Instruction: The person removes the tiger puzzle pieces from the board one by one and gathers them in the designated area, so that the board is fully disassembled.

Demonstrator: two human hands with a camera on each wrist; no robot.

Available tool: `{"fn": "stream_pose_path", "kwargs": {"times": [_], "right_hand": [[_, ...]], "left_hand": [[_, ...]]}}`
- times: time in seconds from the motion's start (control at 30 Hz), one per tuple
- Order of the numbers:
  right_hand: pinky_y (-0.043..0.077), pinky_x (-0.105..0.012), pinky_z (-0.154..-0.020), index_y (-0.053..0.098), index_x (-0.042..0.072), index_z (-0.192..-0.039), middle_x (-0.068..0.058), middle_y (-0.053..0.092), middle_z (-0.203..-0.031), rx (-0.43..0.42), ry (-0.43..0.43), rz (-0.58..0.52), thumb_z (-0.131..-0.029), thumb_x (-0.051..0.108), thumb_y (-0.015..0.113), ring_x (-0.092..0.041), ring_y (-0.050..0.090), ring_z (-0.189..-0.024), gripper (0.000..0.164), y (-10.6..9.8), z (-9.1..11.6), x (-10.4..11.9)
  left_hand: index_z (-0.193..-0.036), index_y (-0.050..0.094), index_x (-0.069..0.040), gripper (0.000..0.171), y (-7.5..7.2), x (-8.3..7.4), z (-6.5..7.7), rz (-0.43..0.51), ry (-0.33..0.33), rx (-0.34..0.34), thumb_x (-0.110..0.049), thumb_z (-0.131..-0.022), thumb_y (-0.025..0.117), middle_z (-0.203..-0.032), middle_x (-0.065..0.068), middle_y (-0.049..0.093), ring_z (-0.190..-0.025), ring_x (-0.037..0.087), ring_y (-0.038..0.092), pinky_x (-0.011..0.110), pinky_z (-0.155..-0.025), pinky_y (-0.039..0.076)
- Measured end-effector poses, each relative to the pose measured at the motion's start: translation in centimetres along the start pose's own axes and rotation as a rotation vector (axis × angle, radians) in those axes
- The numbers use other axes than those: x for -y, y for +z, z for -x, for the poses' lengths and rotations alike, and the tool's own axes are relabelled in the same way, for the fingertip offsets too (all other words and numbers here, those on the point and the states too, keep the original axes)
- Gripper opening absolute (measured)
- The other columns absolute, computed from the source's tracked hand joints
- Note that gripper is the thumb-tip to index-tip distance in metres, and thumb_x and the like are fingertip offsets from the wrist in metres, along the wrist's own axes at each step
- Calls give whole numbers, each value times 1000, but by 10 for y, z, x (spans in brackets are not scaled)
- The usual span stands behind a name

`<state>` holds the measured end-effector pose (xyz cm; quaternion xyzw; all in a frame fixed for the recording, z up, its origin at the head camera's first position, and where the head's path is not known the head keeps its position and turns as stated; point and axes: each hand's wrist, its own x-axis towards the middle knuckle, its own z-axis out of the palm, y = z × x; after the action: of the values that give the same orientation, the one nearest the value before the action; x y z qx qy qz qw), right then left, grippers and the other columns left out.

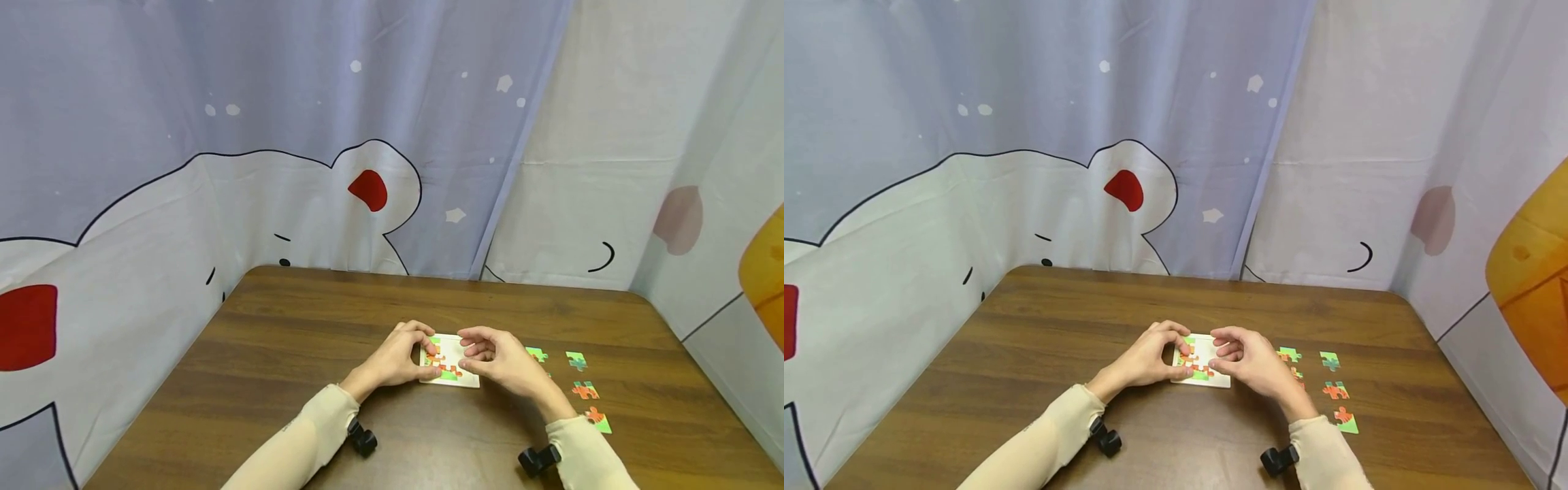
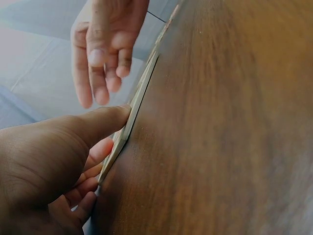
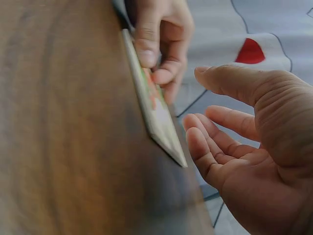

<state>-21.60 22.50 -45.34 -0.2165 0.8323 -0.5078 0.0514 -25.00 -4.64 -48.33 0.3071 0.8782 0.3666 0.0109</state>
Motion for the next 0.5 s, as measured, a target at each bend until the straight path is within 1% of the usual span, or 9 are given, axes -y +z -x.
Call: {"fn": "stream_pose_path", "kwargs": {"times": [0.1, 0.23, 0.37, 0.5], "right_hand": [[63, -26, -88, 65, -12, -141, -26, 73, -127, 27, -10, 0, -97, 6, 87, -27, 75, -107, 52, 6, -1, -4], [63, -26, -88, 68, -11, -137, -22, 74, -121, 49, -11, 16, -96, 6, 88, -26, 74, -103, 50, 11, -1, -7], [61, -26, -88, 72, -5, -133, -15, 75, -119, 56, -8, 100, -93, 12, 92, -23, 72, -101, 48, 14, -1, -10], [60, -28, -88, 76, 4, -127, -6, 73, -114, 53, -27, 214, -87, 19, 98, -19, 69, -99, 48, 17, -1, -12]], "left_hand": [[-105, 79, -17, 29, 0, 0, 0, -1, 1, 1, -32, -88, 97, -147, 5, 66, -139, 29, 54, 50, -119, 44], [-105, 78, -17, 30, 0, 0, 0, 1, 2, 3, -32, -88, 97, -148, 5, 66, -138, 28, 54, 49, -119, 44], [-105, 78, -17, 30, 1, 1, -1, -4, 5, -1, -32, -88, 97, -148, 5, 66, -138, 28, 54, 49, -119, 44], [-105, 78, -17, 29, 0, 1, 0, -5, 7, -2, -31, -88, 97, -147, 5, 66, -138, 28, 54, 49, -119, 44]]}}
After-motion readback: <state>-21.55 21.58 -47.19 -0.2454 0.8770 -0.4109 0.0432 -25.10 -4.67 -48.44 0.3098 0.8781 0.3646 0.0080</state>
